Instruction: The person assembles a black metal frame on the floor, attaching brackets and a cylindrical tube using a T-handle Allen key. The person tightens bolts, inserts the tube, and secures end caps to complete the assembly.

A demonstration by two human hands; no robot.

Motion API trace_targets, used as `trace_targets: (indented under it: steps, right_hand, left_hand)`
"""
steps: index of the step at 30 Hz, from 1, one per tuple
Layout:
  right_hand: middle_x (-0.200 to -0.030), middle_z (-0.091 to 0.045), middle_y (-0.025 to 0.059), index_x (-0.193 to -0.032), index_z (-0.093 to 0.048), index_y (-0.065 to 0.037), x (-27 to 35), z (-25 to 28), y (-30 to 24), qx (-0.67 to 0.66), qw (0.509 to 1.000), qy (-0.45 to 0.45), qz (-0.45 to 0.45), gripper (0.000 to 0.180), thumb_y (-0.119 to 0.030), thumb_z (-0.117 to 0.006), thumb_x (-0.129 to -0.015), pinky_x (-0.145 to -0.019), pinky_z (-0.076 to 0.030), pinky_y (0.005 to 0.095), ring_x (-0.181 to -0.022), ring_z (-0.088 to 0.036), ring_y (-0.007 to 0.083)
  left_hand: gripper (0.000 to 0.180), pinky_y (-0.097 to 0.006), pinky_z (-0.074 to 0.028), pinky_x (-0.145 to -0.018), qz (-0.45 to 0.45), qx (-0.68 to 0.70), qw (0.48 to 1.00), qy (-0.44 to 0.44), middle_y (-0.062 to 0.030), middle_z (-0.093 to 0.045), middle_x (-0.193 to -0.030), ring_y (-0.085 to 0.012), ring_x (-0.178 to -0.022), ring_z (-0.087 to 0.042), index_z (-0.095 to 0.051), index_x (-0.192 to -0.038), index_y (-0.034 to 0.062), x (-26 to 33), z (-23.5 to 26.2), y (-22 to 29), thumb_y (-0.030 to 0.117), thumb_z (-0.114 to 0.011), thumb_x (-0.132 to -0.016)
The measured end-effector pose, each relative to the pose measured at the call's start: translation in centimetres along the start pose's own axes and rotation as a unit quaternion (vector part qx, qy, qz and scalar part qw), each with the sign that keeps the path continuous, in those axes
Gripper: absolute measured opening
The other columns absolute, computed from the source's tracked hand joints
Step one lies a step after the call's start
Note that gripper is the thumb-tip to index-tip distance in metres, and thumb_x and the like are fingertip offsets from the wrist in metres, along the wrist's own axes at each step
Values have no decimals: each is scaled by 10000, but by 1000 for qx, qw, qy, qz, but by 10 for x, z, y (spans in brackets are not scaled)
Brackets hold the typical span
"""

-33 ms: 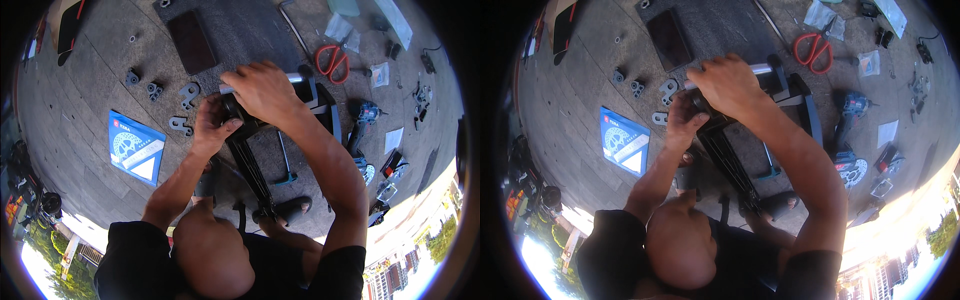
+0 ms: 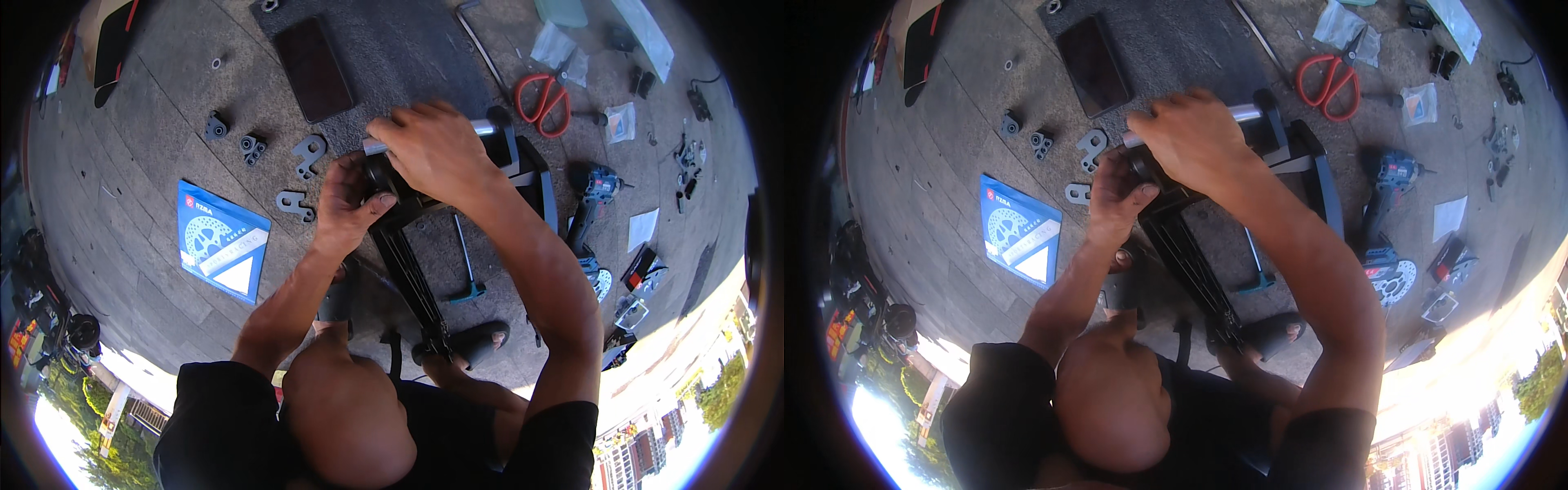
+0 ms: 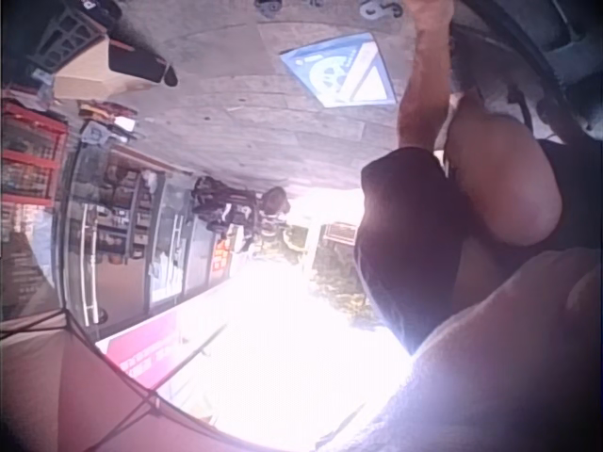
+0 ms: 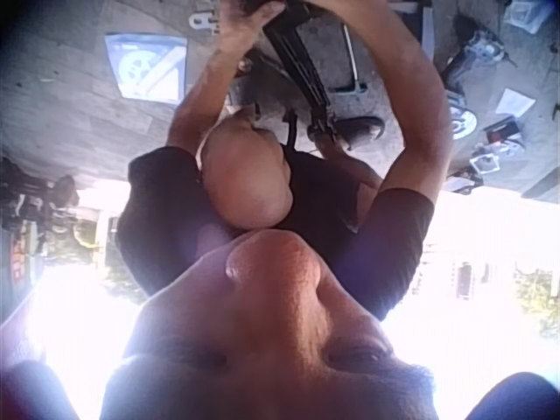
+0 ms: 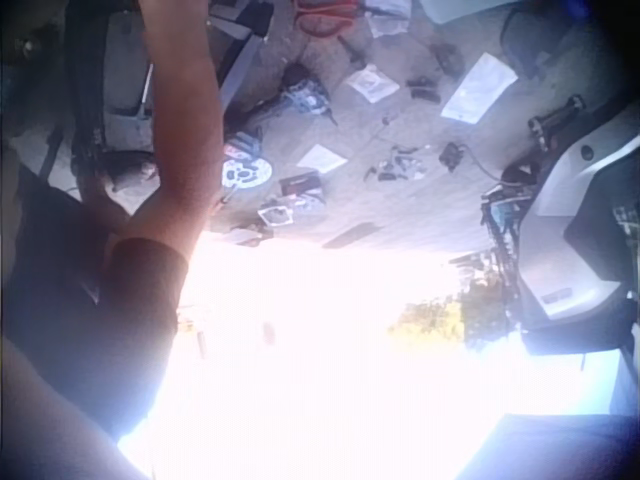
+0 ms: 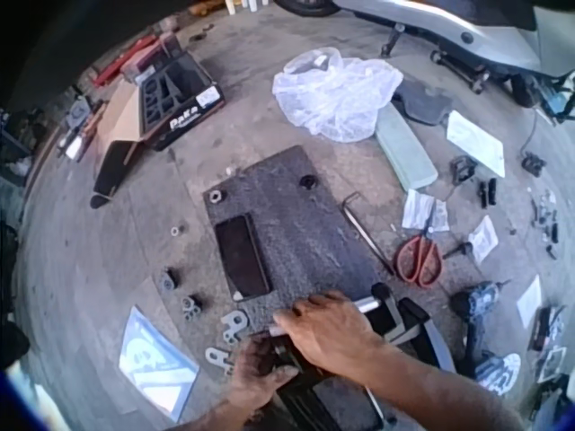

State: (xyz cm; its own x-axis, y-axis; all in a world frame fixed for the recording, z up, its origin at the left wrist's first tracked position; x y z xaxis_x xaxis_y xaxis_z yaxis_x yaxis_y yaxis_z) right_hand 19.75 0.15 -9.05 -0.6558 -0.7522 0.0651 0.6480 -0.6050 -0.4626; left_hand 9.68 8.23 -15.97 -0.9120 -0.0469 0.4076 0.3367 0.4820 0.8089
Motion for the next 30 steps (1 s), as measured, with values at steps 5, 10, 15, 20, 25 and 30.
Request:
trace_targets:
  steps: [5, 10, 15, 20, 25, 30]
  right_hand:
    - [-948, -663, 83, -1018, -657, -127, 19, 1, 18, 46, 998, -44, -21, 231, -109, -638, -788, -903, -442, 418, -981, -642, 258]
    - [-922, -658, 62, -957, -675, -124, 25, 4, 17, 59, 998, -30, -16, 170, -118, -627, -794, -877, -423, 405, -976, -629, 232]
    - [-889, -657, 40, -913, -692, -138, 26, -3, 5, 56, 997, -42, 14, 128, -140, -634, -799, -865, -408, 386, -937, -625, 210]
    - [-884, -657, 41, -931, -691, -136, 22, -1, -2, 66, 998, -19, 11, 137, -165, -637, -808, -876, -400, 396, -927, -624, 209]
    - [-869, -649, 51, -948, -681, -123, 23, 9, -8, 64, 998, 24, 4, 164, -164, -654, -792, -891, -396, 404, -907, -624, 212]
    - [-858, -635, 40, -978, -671, -131, 23, 20, -26, 4, 996, 85, 18, 232, -188, -684, -754, -899, -396, 421, -876, -614, 220]
  left_hand:
    - [627, -322, -431, -975, 17, -7, 1000, 22, -99, -536, -1170, -176, -1092, -531, -404, -1274, -13, 1, 5, -1, 10, -763, -760]
    - [633, -335, -422, -988, 2, -20, 1000, 18, -101, -543, -1165, -179, -1092, -530, -413, -1277, -22, 2, 7, 0, 29, -772, -757]
    - [669, -351, -405, -1013, 11, -15, 1000, 21, -107, -533, -1194, -191, -1129, -518, -400, -1305, -22, 4, 8, -4, 45, -776, -756]
    - [711, -366, -384, -1044, 23, -8, 1000, 13, -117, -502, -1263, -208, -1196, -487, -362, -1359, -30, 4, 8, -7, 47, -752, -770]
    - [718, -369, -382, -1049, 14, 18, 1000, -7, -119, -496, -1277, -217, -1214, -482, -350, -1373, -32, 5, 5, -6, 46, -739, -775]
    - [677, -363, -397, -1037, 10, 35, 999, -8, -107, -505, -1268, -204, -1206, -487, -372, -1364, -21, 8, 4, -6, 28, -724, -787]
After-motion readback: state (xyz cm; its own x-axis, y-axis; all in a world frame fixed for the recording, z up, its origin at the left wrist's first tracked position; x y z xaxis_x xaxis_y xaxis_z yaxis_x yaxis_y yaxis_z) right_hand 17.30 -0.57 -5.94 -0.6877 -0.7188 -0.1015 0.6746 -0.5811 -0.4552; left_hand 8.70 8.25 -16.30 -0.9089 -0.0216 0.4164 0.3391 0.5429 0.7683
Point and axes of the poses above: each hand's wrist, its own x-axis away from the middle knuckle, its own z-axis out of the back of the hand, y = z × x, the point moved 9 cm from there along -x, towards the middle knuckle
